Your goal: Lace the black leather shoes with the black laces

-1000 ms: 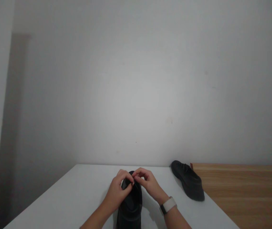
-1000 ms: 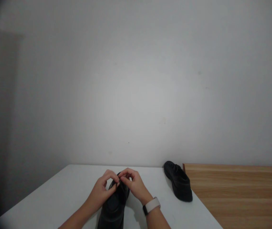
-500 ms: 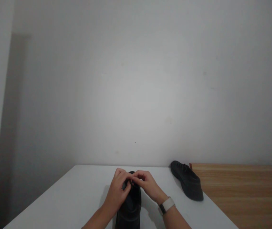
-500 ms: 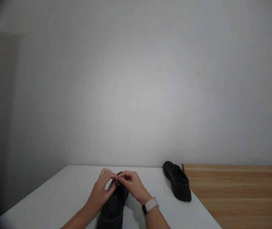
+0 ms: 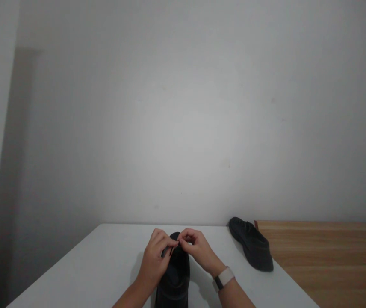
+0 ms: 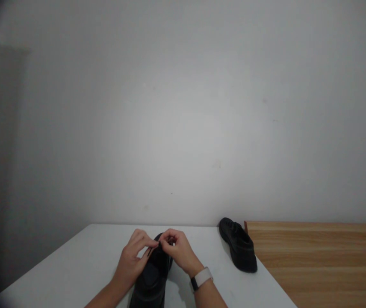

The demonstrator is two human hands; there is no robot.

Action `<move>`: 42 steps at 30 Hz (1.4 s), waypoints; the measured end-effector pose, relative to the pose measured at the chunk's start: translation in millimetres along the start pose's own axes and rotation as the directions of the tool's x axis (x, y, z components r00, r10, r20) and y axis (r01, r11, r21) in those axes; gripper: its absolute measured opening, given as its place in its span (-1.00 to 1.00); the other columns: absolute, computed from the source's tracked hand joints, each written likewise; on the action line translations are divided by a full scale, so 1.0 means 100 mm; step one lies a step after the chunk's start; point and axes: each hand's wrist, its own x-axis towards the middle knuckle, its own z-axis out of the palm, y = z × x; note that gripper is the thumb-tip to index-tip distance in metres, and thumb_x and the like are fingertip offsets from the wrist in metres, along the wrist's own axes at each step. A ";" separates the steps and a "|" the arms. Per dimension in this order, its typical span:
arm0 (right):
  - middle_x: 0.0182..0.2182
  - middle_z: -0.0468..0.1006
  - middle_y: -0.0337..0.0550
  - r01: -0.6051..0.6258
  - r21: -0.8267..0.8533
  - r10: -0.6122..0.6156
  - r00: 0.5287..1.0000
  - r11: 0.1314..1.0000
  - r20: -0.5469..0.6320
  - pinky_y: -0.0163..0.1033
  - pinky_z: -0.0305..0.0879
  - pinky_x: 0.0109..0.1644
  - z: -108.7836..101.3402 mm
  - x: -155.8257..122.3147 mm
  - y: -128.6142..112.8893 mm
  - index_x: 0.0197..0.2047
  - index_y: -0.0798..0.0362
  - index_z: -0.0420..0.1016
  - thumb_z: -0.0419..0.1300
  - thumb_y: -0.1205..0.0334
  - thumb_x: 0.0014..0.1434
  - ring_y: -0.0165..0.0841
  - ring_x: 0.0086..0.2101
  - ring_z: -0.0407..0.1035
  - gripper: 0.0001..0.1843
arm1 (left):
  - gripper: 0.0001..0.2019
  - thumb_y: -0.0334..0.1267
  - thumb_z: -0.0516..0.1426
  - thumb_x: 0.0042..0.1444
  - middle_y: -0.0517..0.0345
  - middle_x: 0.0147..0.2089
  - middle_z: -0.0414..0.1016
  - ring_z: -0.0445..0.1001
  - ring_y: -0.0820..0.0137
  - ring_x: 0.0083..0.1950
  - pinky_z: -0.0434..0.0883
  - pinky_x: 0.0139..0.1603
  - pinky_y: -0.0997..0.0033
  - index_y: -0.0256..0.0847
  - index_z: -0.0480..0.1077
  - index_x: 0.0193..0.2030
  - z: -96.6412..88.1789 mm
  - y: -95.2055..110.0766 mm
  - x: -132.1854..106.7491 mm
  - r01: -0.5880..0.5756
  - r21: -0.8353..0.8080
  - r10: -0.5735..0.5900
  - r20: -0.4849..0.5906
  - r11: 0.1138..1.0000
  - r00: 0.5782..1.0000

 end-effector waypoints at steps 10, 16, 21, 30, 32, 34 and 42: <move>-0.53 0.44 -0.28 -0.041 -0.026 0.039 0.995 0.999 -0.087 -0.32 0.22 -0.39 0.04 0.03 0.13 -0.45 0.10 0.48 0.22 0.30 -0.02 -0.42 -0.48 0.29 -0.95 | -0.82 -0.36 0.09 0.15 0.15 -0.49 0.40 0.34 0.34 -0.34 0.29 -0.32 0.37 -0.15 0.48 -0.41 -0.03 0.04 -0.02 -0.015 -0.125 0.017 0.017 0.992 1.000; -0.31 0.53 -0.12 -0.002 -0.053 -0.011 0.969 0.999 -0.248 -0.23 0.25 -0.22 -0.06 0.03 0.03 -0.28 0.06 0.52 0.18 0.08 0.11 -0.30 -0.29 0.35 -0.77 | -0.62 -0.23 0.05 0.19 0.08 -0.17 0.42 0.38 0.27 -0.12 0.32 -0.04 0.25 -0.10 0.24 0.16 -0.05 -0.01 -0.06 0.169 -0.159 -0.189 -0.125 0.973 0.974; -0.43 0.50 -0.17 0.065 -0.137 -0.107 0.942 0.988 -0.319 -0.27 0.20 -0.34 -0.01 -0.17 -0.36 -0.34 0.03 0.49 0.07 0.02 0.21 -0.33 -0.40 0.33 -0.70 | -0.57 -0.16 -0.01 0.22 0.06 -0.13 0.38 0.36 0.26 -0.07 0.25 0.06 0.17 -0.15 0.11 0.22 0.01 -0.23 -0.10 0.310 -0.075 -0.319 -0.225 0.948 0.921; -0.36 0.57 -0.07 0.001 -0.783 0.232 0.955 0.622 0.185 -0.26 0.06 -0.48 0.29 -0.71 -0.49 -0.37 -0.01 0.50 0.39 0.20 -0.19 -0.19 -0.43 0.42 -0.75 | -0.58 -0.21 0.00 0.19 0.15 -0.27 0.38 0.38 0.31 -0.21 0.30 -0.06 0.23 -0.20 0.14 0.18 0.07 -0.44 -0.15 0.363 0.008 -0.350 -0.250 0.932 0.903; -0.31 0.55 -0.09 -0.026 -0.760 0.212 0.966 0.649 0.148 -0.27 0.16 -0.37 0.19 -0.74 -0.55 -0.37 0.00 0.47 0.32 0.24 -0.10 -0.19 -0.32 0.43 -0.83 | -0.56 -0.23 -0.01 0.19 0.17 -0.30 0.38 0.39 0.33 -0.25 0.32 -0.10 0.27 -0.21 0.10 0.21 0.07 -0.45 -0.16 0.363 0.004 -0.352 -0.241 0.932 0.905; -0.29 0.53 -0.13 -0.047 -0.734 0.182 0.978 0.678 0.105 -0.29 0.21 -0.26 0.02 -0.76 -0.59 -0.36 0.01 0.44 0.22 0.32 -0.01 -0.23 -0.25 0.42 -0.92 | -0.55 -0.25 -0.03 0.19 0.18 -0.31 0.37 0.39 0.34 -0.27 0.32 -0.12 0.30 -0.21 0.06 0.23 0.09 -0.47 -0.16 0.369 0.009 -0.357 -0.233 0.929 0.904; 0.02 0.48 0.05 -0.178 -0.826 0.165 0.981 0.536 -0.104 -0.16 0.25 0.06 -0.92 -0.80 -0.09 -0.16 0.04 0.50 0.08 0.31 0.08 -0.15 0.02 0.37 -0.74 | -0.44 -0.30 -0.01 0.13 0.19 -0.34 0.41 0.38 0.34 -0.34 0.31 -0.18 0.33 -0.19 -0.01 0.29 0.20 -0.55 -0.23 0.411 -0.046 -0.413 -0.152 0.911 0.898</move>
